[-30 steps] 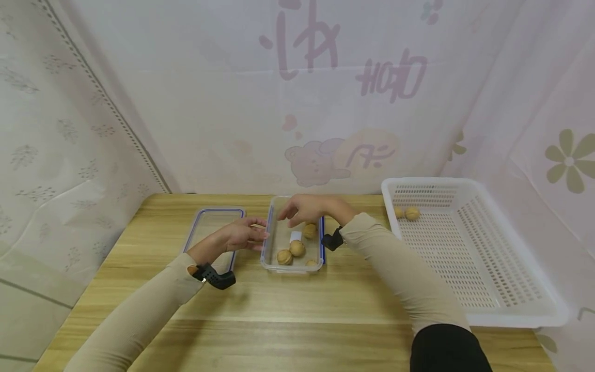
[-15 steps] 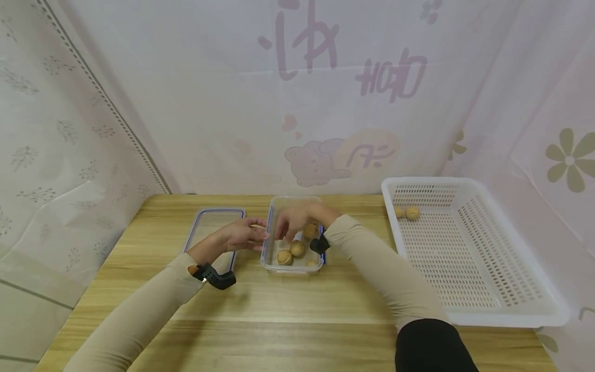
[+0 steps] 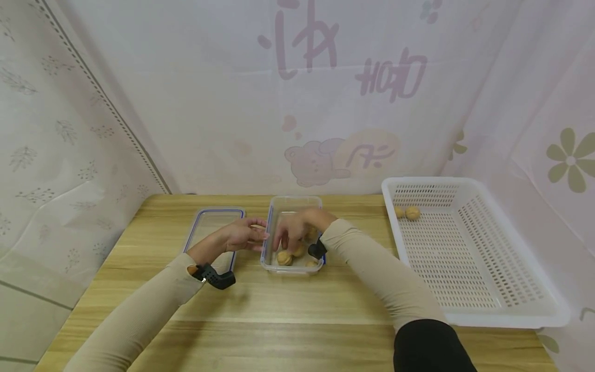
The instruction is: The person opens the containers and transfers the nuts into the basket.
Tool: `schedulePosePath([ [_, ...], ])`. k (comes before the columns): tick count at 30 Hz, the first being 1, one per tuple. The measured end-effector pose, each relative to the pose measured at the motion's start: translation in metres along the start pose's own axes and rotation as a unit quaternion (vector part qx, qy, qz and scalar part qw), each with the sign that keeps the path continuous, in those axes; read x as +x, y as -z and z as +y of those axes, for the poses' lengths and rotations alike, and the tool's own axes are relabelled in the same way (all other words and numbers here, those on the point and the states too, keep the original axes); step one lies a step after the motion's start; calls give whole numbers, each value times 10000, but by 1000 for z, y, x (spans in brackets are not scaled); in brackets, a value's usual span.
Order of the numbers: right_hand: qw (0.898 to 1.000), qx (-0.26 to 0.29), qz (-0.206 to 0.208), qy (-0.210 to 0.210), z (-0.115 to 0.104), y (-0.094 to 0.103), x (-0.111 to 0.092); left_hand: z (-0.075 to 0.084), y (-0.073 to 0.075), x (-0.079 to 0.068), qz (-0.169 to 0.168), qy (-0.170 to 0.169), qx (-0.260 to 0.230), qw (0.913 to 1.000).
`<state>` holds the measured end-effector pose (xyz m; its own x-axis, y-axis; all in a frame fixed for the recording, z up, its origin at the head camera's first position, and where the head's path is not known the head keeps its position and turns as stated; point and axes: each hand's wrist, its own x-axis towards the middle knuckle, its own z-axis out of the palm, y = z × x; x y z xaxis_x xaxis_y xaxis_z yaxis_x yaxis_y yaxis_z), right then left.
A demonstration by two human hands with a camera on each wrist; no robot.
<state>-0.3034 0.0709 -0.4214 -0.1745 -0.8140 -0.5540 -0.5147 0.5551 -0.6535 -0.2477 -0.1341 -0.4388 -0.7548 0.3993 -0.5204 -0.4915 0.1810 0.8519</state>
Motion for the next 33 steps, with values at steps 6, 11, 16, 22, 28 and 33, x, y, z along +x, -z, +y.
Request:
schedulePosePath([
  [6, 9998, -68, -96, 129, -3, -4, 5, 0, 1, 0, -8, 14, 32, 10000],
  [11, 9999, -24, -111, 88, -5, -7, 9, 0, 1, 0, -17, 21, 35, 10000],
  [16, 9999, -18, -41, -110, -6, -10, 11, -1, 1, 1, 10, 24, 26, 10000],
  [22, 9999, 33, 29, -151, -5, -11, 12, -1, 1, 1, -3, -1, 23, 10000],
  [28, 9986, 200, 430, -236, -5, -12, 10, -2, 1, 1, -19, -6, 22, 10000],
  [33, 9954, 444, 837, -173, -7, -9, 5, -3, 2, 2, -19, -17, 36, 10000],
])
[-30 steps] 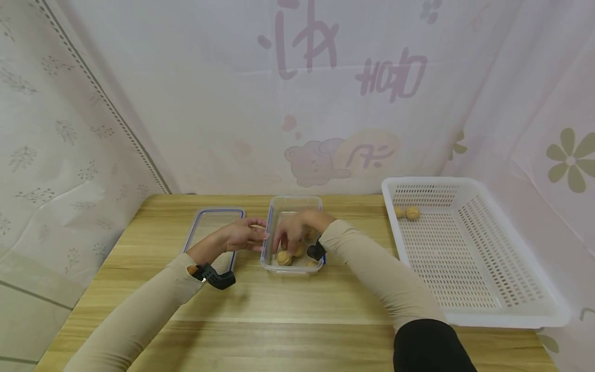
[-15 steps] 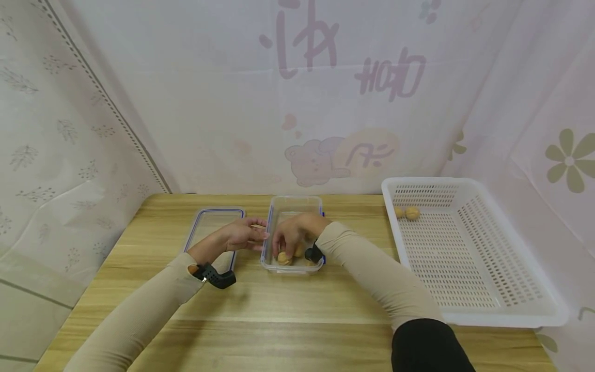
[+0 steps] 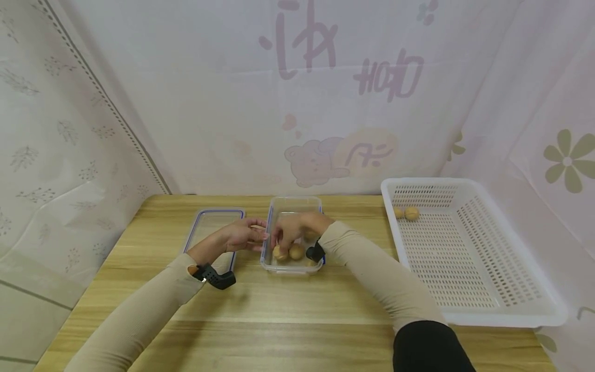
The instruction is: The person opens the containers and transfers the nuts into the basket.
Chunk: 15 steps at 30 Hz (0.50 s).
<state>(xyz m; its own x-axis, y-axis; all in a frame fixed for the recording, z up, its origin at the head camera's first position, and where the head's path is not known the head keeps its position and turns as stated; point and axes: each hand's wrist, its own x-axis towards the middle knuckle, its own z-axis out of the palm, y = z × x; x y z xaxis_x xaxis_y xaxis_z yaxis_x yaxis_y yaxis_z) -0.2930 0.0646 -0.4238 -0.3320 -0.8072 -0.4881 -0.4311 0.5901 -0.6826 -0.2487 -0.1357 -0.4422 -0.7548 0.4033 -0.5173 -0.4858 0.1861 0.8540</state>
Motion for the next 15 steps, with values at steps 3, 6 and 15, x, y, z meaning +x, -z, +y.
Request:
schedulePosePath([
  [3, 9999, -42, 124, 111, -1, 3, -3, 1, 0, -1, 3, 1, 18, 10000],
  [6, 9994, -81, 208, 251, 1, 5, -5, 1, -1, -2, 8, 10, 25, 10000],
  [15, 9985, 63, 352, 414, 2, 8, -14, 1, -1, -2, 24, -30, 64, 10000],
])
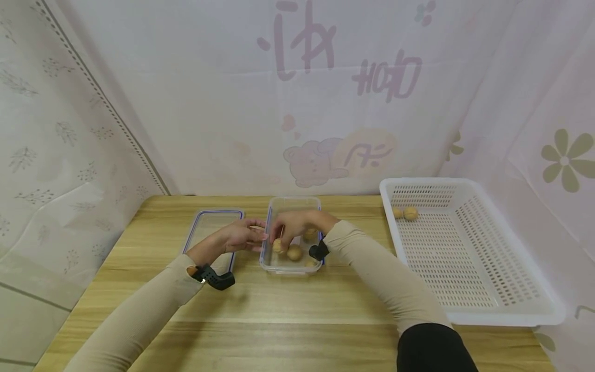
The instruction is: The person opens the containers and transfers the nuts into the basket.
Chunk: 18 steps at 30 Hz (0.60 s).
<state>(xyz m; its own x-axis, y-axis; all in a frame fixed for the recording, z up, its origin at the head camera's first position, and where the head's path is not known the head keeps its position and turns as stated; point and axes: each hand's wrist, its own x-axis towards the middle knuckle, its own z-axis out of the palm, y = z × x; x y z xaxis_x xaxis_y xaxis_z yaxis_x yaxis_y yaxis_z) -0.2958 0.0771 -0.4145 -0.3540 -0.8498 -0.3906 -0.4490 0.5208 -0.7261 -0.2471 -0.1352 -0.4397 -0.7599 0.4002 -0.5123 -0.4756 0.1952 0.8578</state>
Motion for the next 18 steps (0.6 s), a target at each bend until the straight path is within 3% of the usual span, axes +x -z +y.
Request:
schedulePosePath([
  [4, 9999, 27, 86, 103, 3, 2, -5, 0, 0, 1, -5, 27, -9, 10000],
  [15, 9956, 746, 548, 136, 11, 8, -20, -1, 2, 2, -14, 113, -84, 9999],
  [18, 9948, 645, 784, 114, 11, 11, -25, 0, 2, 3, -38, 86, -106, 9999],
])
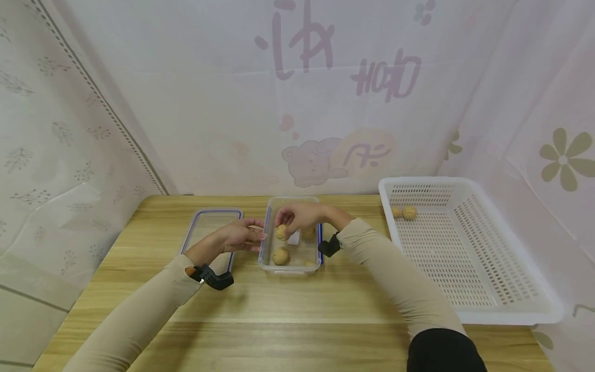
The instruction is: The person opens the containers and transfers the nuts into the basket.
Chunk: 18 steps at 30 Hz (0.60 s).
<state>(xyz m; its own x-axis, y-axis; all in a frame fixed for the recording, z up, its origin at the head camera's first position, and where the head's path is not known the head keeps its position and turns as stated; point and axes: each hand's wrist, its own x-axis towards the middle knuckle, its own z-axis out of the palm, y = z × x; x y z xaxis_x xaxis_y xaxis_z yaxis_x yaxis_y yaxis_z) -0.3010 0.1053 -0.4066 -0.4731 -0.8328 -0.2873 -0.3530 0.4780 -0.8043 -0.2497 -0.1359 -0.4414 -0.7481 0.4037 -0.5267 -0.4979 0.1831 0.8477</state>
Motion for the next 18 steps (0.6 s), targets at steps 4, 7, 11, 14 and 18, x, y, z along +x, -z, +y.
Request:
schedulePosePath([
  [4, 9998, -9, 216, 34, -1, 5, -8, 0, 0, -1, 8, 26, -18, 10000],
  [7, 9992, 313, 240, 79, -3, 10, -14, -1, 0, -1, 12, 38, -33, 10000],
  [11, 9974, 591, 376, 147, -3, 17, -25, -2, 1, 0, -13, -10, -51, 10000],
  [14, 9962, 647, 556, 198, 0, 23, -33, -2, 2, 0, -17, -10, -48, 10000],
  [18, 9939, 709, 820, 220, 7, 33, -48, -2, 1, 0, 3, -2, -29, 10000],
])
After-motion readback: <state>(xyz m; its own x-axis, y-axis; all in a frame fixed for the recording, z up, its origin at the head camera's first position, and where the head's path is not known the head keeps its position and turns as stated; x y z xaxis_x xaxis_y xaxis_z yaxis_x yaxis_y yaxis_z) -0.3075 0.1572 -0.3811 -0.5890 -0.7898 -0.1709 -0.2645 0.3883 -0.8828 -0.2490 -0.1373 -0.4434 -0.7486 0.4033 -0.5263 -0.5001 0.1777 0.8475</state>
